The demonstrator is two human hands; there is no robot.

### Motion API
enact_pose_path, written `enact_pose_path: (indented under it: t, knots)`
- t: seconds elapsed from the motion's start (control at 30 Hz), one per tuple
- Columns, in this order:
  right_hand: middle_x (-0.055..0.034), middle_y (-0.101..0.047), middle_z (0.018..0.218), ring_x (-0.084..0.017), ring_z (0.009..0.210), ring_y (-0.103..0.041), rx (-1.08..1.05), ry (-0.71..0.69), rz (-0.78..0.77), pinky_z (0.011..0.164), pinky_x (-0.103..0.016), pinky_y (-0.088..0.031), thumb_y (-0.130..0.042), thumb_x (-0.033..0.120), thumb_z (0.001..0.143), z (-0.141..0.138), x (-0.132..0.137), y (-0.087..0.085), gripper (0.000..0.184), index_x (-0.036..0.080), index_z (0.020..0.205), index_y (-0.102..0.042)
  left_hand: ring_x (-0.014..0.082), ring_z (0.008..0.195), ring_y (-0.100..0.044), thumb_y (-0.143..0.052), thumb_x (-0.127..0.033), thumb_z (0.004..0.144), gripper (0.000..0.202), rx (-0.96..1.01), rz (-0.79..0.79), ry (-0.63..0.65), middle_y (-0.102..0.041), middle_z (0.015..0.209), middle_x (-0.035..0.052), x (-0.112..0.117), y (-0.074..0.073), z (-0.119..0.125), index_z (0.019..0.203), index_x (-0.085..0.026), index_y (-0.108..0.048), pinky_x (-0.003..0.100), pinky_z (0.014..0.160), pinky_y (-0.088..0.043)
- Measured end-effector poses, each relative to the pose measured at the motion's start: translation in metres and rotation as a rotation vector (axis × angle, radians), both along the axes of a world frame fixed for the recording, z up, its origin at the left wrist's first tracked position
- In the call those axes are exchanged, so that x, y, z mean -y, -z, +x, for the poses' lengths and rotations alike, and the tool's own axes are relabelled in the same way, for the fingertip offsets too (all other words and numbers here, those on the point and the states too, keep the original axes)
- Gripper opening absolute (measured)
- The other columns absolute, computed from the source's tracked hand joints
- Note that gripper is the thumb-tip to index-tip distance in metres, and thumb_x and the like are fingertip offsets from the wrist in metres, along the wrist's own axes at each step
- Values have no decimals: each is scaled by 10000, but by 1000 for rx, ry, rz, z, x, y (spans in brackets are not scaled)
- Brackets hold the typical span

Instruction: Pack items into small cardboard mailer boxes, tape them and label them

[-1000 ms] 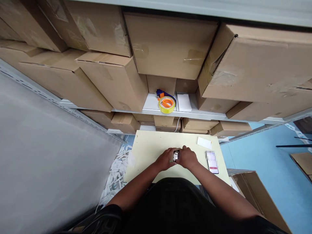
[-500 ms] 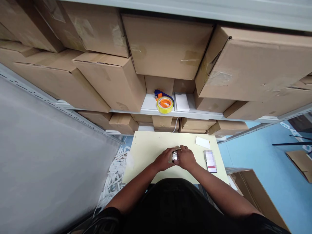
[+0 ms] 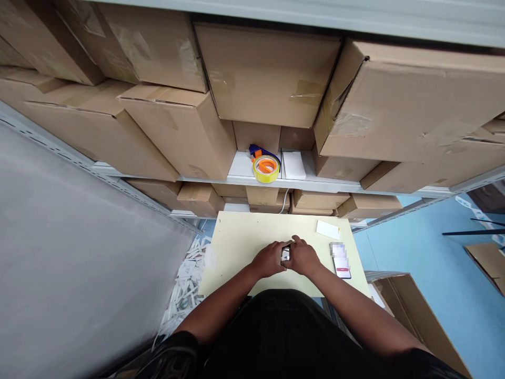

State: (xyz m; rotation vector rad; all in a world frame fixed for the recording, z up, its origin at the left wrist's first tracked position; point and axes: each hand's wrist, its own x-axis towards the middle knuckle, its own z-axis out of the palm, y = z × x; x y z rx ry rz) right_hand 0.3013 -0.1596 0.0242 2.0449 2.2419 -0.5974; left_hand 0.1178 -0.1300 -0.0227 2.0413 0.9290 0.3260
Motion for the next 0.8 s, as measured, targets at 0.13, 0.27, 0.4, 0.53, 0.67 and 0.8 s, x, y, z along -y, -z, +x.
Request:
enact_pose_path:
  t: [0.13, 0.27, 0.4, 0.53, 0.67, 0.8]
  knots:
    - [-180, -605, 1313, -340, 1059, -602, 60, -10, -61, 783, -405, -510, -806, 411, 689, -4, -8, -4, 483, 182, 1107, -730, 335, 1205, -593, -879, -305, 642, 987, -42, 10, -1, -591, 1358, 107, 0, 4, 2, 1512, -271, -413, 454, 999, -502]
    - [-158, -650, 1186, -304, 988, -620, 62, -98, -10, 801, -396, -521, -772, 380, 698, -3, -10, -9, 394, 157, 1020, -740, 326, 1257, -564, -861, -283, 640, 951, -23, 23, -4, -571, 1408, 100, -2, 1, 4, 1484, -269, -423, 439, 1021, -493]
    - [-160, -634, 1308, -299, 1042, -636, -4, -83, 120, 874, -384, -537, -736, 373, 723, 4, -6, -11, 375, 147, 1021, -749, 306, 1188, -609, -796, -251, 674, 831, -59, 44, -11, -623, 1328, 93, -5, -10, 6, 1431, -245, -454, 396, 968, -513]
    - [-147, -630, 1379, -263, 954, -691, -91, 18, 135, 834, -363, -576, -761, 388, 697, 9, -5, -6, 360, 168, 982, -764, 295, 1128, -635, -770, -267, 679, 764, -124, 68, 9, -637, 1278, 80, -10, -24, 7, 1387, -254, -483, 374, 923, -520]
    - [-131, -655, 1359, -235, 880, -719, -179, 84, 161, 807, -357, -602, -777, 373, 675, 12, -2, 2, 357, 184, 977, -757, 283, 1113, -638, -771, -303, 674, 721, -163, 71, 24, -633, 1259, 67, -14, -32, 6, 1343, -255, -507, 352, 885, -525]
    - [-128, -650, 1366, -240, 895, -730, -249, 115, 225, 831, -372, -609, -777, 364, 673, 17, 3, 8, 347, 193, 973, -746, 271, 1116, -631, -763, -303, 685, 701, -153, 95, 20, -623, 1259, 66, -13, -33, 5, 1335, -253, -506, 342, 896, -522]
